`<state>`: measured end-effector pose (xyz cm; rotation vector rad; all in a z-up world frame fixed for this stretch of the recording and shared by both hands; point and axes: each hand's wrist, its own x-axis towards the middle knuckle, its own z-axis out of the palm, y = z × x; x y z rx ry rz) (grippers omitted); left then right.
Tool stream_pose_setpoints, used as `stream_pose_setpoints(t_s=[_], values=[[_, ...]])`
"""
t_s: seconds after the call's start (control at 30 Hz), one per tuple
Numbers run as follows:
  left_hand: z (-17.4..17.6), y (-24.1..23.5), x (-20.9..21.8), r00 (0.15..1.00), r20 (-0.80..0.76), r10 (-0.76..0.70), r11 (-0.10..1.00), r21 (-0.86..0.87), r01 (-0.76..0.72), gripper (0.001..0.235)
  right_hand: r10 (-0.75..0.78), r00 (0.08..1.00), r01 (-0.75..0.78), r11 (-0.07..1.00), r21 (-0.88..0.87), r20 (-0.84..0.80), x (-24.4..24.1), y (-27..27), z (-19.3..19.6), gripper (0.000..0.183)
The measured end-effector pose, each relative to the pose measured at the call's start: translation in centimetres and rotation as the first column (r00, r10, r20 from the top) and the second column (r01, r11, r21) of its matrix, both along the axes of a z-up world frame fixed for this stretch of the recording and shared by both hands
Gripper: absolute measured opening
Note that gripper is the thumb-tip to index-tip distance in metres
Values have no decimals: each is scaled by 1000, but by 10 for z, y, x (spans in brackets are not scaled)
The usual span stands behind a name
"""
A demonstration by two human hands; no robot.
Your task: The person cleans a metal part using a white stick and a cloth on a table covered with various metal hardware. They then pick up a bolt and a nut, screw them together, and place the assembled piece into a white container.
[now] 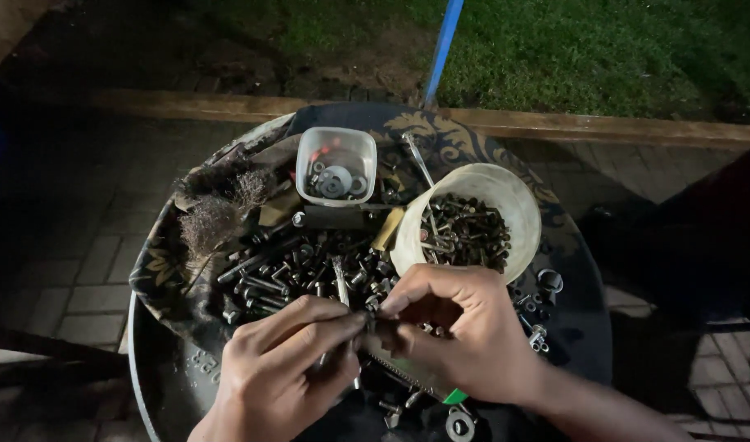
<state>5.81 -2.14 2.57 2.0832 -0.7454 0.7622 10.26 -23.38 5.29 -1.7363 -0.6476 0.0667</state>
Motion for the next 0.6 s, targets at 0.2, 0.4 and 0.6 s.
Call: stream_pose_setpoints(t_s=[0.2,0.4,0.6], values=[[5,-3,0,998,-7,-59,997,-42,59,13,20,986,-10,998,-61,163,1,-1,3,5],[2,-6,-2,1000,-7,-18,999,-45,17,13,23,994,-21,1000,-16,106,-2,1,0,6],[-3,-3,-2,998,-41,-39,997,-65,36,18,67,994,-69,997,19,89,-3,2,2,10]])
